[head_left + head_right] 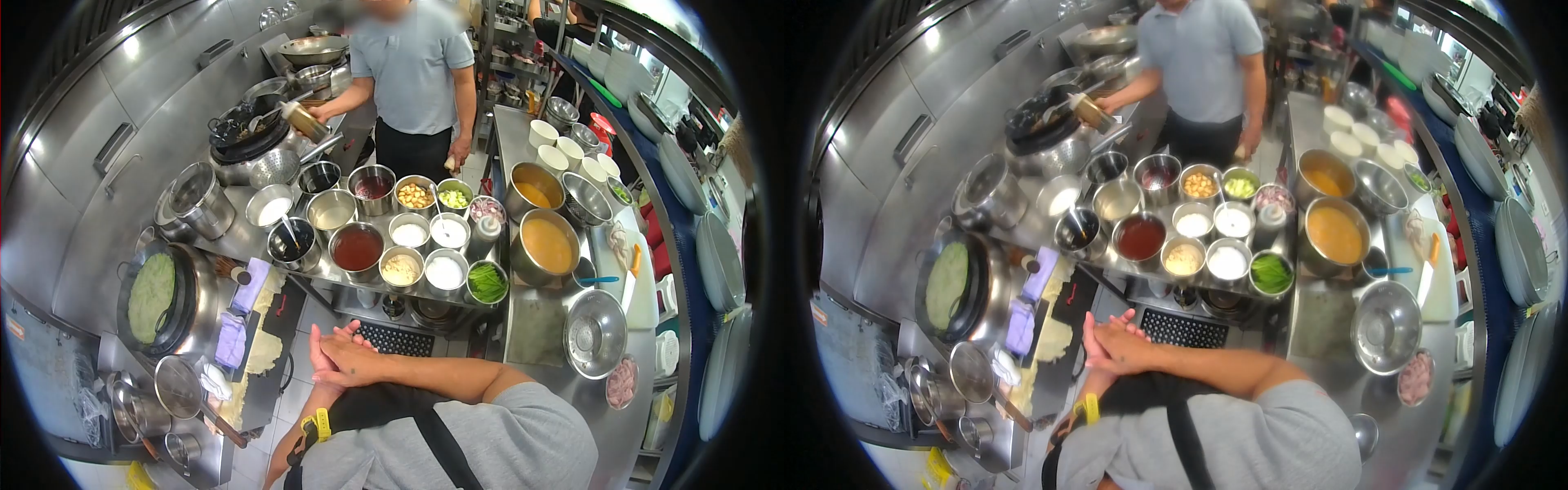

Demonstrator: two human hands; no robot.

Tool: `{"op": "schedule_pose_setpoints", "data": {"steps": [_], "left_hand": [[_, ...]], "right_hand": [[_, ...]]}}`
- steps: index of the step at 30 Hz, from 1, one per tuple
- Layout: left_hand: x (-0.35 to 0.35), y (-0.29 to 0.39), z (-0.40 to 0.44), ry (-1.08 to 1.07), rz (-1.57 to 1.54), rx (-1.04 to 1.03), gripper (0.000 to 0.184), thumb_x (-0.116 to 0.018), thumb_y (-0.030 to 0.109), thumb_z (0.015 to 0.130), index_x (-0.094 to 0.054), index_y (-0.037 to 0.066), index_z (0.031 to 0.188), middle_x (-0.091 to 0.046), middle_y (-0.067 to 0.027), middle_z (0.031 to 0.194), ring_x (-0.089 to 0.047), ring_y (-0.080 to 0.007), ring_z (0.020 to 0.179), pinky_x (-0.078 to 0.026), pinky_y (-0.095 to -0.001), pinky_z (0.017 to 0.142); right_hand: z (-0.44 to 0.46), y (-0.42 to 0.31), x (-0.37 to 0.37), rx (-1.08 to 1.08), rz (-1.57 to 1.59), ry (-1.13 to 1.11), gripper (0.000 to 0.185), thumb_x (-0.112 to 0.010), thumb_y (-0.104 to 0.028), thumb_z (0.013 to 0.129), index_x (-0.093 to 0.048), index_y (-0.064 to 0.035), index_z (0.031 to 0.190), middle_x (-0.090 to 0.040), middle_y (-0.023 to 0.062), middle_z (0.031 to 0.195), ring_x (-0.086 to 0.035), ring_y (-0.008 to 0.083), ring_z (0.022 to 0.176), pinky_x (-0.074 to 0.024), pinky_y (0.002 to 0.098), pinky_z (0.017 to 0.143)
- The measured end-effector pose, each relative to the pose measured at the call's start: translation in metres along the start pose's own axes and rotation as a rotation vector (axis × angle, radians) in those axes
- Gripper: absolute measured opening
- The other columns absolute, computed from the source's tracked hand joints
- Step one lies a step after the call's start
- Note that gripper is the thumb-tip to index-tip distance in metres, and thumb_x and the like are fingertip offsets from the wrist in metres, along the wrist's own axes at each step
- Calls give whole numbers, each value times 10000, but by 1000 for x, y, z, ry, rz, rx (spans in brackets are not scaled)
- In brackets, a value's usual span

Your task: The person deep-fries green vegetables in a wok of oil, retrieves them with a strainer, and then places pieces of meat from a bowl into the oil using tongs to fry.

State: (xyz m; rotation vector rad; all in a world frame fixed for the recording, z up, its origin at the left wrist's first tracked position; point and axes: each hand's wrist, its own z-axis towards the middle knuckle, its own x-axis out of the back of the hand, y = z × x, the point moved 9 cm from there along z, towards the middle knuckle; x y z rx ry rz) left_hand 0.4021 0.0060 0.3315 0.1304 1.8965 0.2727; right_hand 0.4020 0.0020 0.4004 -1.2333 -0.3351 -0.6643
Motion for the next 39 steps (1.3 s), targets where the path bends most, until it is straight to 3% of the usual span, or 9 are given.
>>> {"op": "schedule_pose_setpoints", "data": {"steps": [39], "left_hand": [[3, 4, 9, 51, 4, 28, 844, -452, 779, 813, -575, 29, 1181, -627, -107, 848, -625, -307, 843, -502, -503, 845]], "right_hand": [[7, 9, 5, -37, -9, 3, 625, -612, -521, 856, -538, 57, 1082, -598, 263, 1084, -562, 453, 1036, -291, 598, 1062]]}}
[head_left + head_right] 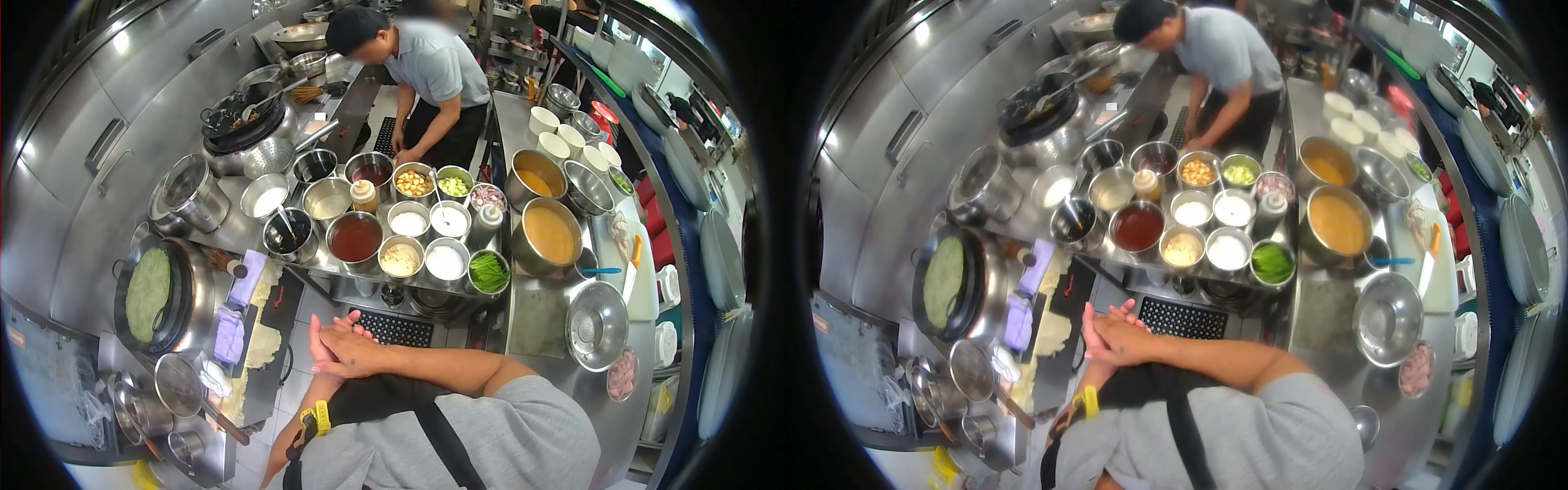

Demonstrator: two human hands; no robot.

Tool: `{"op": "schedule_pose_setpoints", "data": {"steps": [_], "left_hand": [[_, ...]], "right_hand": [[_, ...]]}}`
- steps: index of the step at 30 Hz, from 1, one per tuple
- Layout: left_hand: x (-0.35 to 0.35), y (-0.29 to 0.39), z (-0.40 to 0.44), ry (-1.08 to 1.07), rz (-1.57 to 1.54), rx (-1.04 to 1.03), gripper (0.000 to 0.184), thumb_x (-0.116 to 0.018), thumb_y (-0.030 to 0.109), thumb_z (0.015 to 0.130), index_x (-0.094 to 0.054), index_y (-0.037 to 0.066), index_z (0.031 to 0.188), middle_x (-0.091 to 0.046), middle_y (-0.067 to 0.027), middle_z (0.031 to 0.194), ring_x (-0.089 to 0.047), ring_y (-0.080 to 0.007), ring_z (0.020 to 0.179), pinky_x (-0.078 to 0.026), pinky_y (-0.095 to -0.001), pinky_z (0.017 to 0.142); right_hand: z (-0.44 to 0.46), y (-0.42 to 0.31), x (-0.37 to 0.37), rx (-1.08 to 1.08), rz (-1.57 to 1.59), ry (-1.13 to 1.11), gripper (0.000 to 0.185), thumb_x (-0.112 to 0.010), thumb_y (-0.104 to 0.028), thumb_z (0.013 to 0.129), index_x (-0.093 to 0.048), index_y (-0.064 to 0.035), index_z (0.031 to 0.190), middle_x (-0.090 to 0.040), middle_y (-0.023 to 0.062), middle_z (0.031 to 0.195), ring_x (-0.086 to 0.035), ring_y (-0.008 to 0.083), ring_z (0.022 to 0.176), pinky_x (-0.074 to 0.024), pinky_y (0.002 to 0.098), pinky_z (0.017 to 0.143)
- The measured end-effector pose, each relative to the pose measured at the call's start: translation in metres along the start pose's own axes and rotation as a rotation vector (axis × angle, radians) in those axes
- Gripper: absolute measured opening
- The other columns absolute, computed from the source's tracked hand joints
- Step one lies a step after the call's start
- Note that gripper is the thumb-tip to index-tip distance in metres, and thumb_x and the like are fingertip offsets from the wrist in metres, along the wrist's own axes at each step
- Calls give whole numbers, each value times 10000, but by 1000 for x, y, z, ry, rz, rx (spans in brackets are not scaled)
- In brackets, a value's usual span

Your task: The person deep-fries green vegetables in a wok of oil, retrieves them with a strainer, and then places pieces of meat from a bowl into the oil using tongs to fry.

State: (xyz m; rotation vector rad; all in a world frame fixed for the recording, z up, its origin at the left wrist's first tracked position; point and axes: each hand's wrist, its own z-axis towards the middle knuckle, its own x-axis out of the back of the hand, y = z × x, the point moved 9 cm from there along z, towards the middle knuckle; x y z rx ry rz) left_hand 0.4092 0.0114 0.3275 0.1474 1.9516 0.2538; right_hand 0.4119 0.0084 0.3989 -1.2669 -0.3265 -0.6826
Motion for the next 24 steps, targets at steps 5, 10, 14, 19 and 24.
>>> {"op": "schedule_pose_setpoints", "data": {"steps": [5, 10, 14, 19, 24], "left_hand": [[-1, 3, 1, 13, 5, 1, 846, -458, 782, 809, -580, 28, 1174, -621, -106, 837, -618, -309, 842, -502, -482, 828], [0, 6, 2, 15, 12, -6, 854, -462, 787, 804, -580, 25, 1171, -610, -105, 829, -609, -306, 848, -497, -470, 824], [-1, 5, 2, 17, 4, -6, 861, -460, 791, 803, -576, 23, 1174, -606, -108, 834, -604, -304, 845, -493, -476, 829], [-2, 5, 3, 12, 9, -12, 896, -444, 817, 793, -567, 22, 1189, -604, -110, 842, -599, -306, 841, -489, -486, 835], [0, 5, 4, -32, 41, -26, 905, -429, 824, 798, -551, 35, 1222, -609, -109, 873, -596, -312, 871, -485, -495, 844]], "right_hand": [[1, 3, -3, 1, -3, -3, 632, -609, -517, 857, -540, 64, 1095, -594, 270, 1109, -557, 455, 1061, -283, 597, 1070], [4, 7, -6, 45, -53, 79, 657, -606, -523, 859, -537, 76, 1119, -586, 283, 1132, -551, 459, 1079, -278, 593, 1080], [3, 2, 0, 3, -12, 3, 676, -599, -535, 861, -534, 84, 1124, -579, 296, 1143, -549, 463, 1078, -277, 583, 1087], [2, 4, -1, -165, 95, -148, 738, -597, -538, 864, -488, 104, 1212, -571, 318, 1138, -540, 474, 1082, -267, 556, 1108], [-6, 13, 1, 5, -139, 211, 886, -618, -506, 863, -257, 68, 1433, -555, 346, 1112, -538, 487, 1043, -329, 538, 1019]]}}
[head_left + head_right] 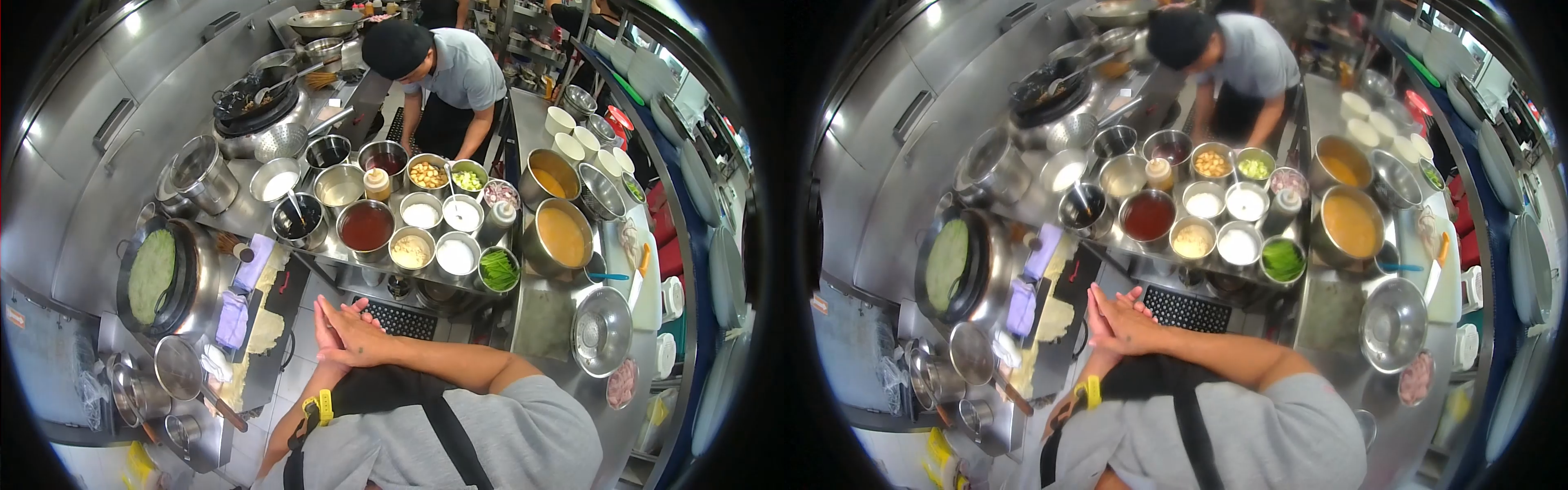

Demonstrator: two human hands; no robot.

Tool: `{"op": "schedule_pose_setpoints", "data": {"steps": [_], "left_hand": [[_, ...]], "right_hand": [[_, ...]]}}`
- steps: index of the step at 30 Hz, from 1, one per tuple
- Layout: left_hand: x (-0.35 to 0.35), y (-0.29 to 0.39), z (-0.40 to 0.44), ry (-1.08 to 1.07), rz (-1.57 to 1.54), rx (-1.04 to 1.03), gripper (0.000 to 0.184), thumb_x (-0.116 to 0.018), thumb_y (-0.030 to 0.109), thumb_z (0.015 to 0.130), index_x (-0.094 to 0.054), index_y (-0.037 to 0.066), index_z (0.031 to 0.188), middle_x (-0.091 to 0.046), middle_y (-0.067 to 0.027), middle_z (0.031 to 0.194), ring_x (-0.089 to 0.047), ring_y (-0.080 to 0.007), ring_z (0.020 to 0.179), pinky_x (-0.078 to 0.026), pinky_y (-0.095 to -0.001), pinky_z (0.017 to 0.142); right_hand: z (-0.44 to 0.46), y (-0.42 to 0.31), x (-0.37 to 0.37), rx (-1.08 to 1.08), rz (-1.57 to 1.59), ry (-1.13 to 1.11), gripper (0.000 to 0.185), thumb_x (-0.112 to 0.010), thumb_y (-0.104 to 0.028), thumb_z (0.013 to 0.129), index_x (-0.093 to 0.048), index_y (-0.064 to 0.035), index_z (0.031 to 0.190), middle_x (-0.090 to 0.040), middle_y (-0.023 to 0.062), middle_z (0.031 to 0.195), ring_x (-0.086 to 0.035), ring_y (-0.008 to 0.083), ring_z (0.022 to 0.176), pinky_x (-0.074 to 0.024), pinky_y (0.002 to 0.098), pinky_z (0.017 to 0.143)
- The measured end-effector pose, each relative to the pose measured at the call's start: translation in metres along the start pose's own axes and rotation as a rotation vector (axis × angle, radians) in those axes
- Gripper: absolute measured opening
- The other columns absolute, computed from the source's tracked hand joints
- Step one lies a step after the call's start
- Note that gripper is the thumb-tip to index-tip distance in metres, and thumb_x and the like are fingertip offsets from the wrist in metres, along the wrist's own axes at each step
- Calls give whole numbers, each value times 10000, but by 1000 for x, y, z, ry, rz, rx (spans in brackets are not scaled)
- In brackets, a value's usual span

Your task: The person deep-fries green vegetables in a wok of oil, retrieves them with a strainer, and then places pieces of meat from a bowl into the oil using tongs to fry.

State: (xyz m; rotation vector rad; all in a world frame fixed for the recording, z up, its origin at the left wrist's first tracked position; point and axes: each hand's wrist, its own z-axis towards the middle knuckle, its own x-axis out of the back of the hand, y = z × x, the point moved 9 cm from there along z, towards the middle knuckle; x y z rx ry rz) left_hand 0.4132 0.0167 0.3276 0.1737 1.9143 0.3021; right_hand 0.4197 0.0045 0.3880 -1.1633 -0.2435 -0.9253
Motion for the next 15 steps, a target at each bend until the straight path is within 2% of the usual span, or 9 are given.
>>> {"op": "schedule_pose_setpoints", "data": {"steps": [4, 6, 9, 11, 15], "left_hand": [[8, -2, 0, 42, -9, -19, 740, -424, 659, 910, -498, 14, 1265, -606, -126, 877, -594, -324, 838, -472, -521, 852], [14, -3, 1, 24, -22, -20, 661, -441, 579, 946, -481, 13, 1284, -607, -131, 899, -594, -324, 844, -474, -520, 850], [13, 0, -1, -35, 59, -38, 541, -522, 497, 952, -538, 42, 1243, -612, -118, 926, -589, -311, 931, -479, -495, 855], [20, 1, 0, -30, 86, -48, 536, -546, 485, 942, -537, 41, 1242, -612, -119, 929, -591, -311, 932, -480, -497, 858], [26, 8, -4, -38, 91, -72, 562, -525, 470, 954, -482, 24, 1293, -598, -113, 943, -594, -301, 916, -489, -488, 830]], "right_hand": [[1, -5, 5, -46, 111, 3, 671, -653, -440, 864, -448, 50, 1274, -539, 309, 1174, -516, 473, 1105, -295, 544, 1076], [3, -8, 7, -63, 139, -27, 667, -655, -437, 863, -448, 42, 1278, -539, 309, 1169, -517, 473, 1097, -301, 543, 1063], [8, -13, 12, -83, 144, -121, 818, -633, -480, 863, -304, 33, 1409, -550, 338, 1110, -536, 483, 1027, -344, 534, 981], [8, -15, 8, -92, 147, -193, 925, -618, -508, 862, -208, 27, 1496, -557, 358, 1071, -550, 490, 981, -372, 528, 926], [9, -3, -12, -174, 16, -227, 887, -620, -469, 874, -192, -44, 1524, -569, 344, 1010, -550, 481, 929, -417, 527, 867]]}}
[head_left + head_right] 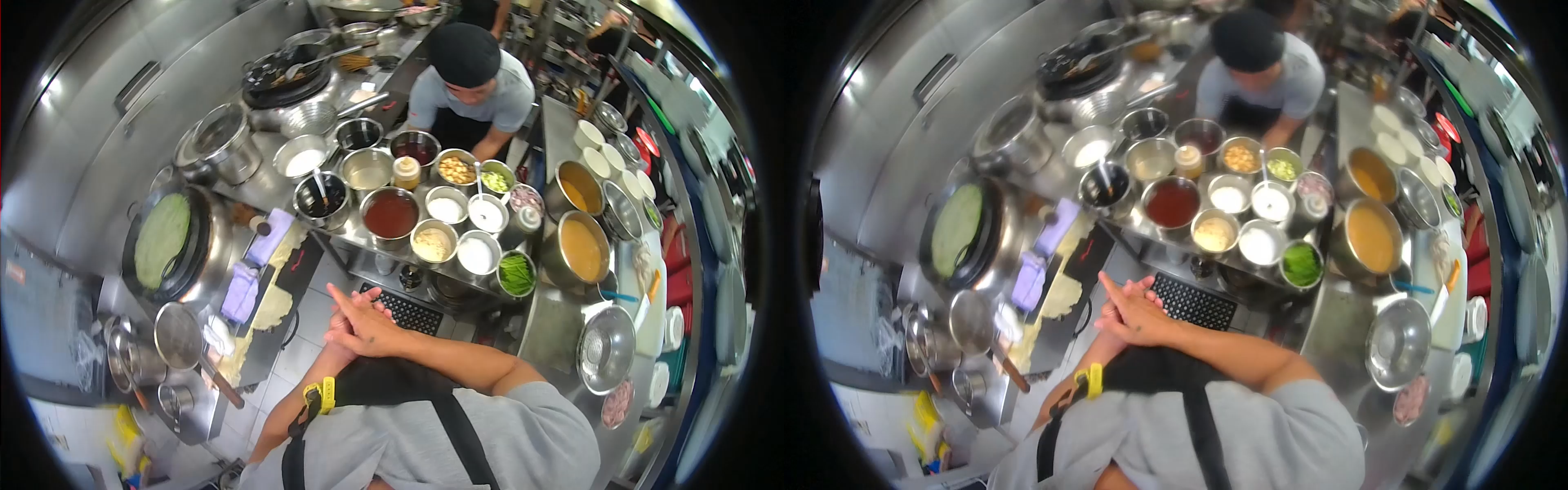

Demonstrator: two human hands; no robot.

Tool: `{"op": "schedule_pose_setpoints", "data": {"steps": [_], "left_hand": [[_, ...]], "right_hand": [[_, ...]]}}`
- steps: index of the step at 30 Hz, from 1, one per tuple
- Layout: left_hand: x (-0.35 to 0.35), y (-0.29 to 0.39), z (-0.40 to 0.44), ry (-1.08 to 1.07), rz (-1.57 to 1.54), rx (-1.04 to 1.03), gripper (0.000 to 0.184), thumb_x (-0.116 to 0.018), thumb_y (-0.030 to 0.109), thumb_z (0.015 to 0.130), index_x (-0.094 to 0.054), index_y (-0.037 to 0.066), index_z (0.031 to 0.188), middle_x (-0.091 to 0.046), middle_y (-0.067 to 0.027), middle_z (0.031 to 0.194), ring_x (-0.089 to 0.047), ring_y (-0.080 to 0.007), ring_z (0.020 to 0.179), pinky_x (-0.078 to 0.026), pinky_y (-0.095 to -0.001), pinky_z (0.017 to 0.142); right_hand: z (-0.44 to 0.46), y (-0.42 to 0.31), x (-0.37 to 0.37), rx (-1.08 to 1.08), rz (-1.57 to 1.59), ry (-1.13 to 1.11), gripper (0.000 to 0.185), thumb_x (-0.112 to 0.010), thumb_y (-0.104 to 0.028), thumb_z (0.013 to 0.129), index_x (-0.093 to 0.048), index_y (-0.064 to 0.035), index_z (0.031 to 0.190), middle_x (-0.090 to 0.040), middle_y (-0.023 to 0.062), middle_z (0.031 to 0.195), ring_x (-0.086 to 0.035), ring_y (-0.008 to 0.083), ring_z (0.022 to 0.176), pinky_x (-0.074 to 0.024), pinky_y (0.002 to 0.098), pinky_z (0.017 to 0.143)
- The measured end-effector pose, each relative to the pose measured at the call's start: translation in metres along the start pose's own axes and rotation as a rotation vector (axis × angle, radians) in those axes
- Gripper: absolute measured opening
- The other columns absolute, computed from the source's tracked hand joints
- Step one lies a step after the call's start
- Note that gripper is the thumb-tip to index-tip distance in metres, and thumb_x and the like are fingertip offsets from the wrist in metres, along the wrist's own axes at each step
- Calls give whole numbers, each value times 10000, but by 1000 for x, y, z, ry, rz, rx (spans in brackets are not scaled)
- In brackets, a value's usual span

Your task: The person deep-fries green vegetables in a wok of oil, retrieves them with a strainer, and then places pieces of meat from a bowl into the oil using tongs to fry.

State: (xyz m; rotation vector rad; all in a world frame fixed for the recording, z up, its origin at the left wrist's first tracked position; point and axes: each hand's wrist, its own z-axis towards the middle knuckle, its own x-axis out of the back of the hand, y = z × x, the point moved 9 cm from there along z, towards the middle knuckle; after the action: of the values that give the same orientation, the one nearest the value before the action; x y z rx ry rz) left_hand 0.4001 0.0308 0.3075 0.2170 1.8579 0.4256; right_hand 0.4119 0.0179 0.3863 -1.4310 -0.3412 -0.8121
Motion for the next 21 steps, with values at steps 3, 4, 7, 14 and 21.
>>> {"op": "schedule_pose_setpoints", "data": {"steps": [3, 4, 7, 14, 21], "left_hand": [[11, 10, -4, 28, -88, -12, 462, -601, 379, 933, -527, 48, 1248, -616, -116, 947, -600, -315, 958, -507, -465, 848], [10, 15, -7, 17, -90, -17, 449, -613, 347, 929, -524, 54, 1258, -622, -114, 956, -600, -316, 987, -512, -460, 855], [14, 34, -18, 57, -79, -65, 442, -611, 336, 930, -525, 58, 1263, -626, -111, 962, -602, -314, 999, -511, -464, 873], [46, 97, -39, 150, 23, -179, 518, -532, 442, 967, -491, 47, 1299, -599, -81, 976, -589, -269, 972, -499, -456, 875], [70, 151, -66, 172, -46, -253, 529, -602, 425, 942, -496, 40, 1290, -601, -112, 1023, -588, -314, 1031, -511, -448, 894]], "right_hand": [[9, 0, -11, 52, -7, 125, 809, -625, -454, 876, -290, -39, 1484, -586, 317, 1001, -559, 461, 923, -429, 508, 855], [13, 0, -14, 65, -10, 170, 784, -627, -449, 877, -323, -37, 1471, -592, 308, 997, -562, 455, 921, -432, 502, 851], [32, -5, -34, 88, 62, 145, 641, -645, -427, 868, -430, -11, 1305, -576, 289, 981, -557, 442, 929, -416, 510, 891], [83, -40, -60, 277, 279, 78, 484, -674, -370, 861, -542, -40, 1191, -552, 239, 928, -539, 374, 875, -400, 478, 750], [131, -74, -91, 240, 440, -69, 491, -684, -379, 852, -545, -39, 1178, -553, 217, 893, -535, 365, 853, -394, 472, 732]]}}
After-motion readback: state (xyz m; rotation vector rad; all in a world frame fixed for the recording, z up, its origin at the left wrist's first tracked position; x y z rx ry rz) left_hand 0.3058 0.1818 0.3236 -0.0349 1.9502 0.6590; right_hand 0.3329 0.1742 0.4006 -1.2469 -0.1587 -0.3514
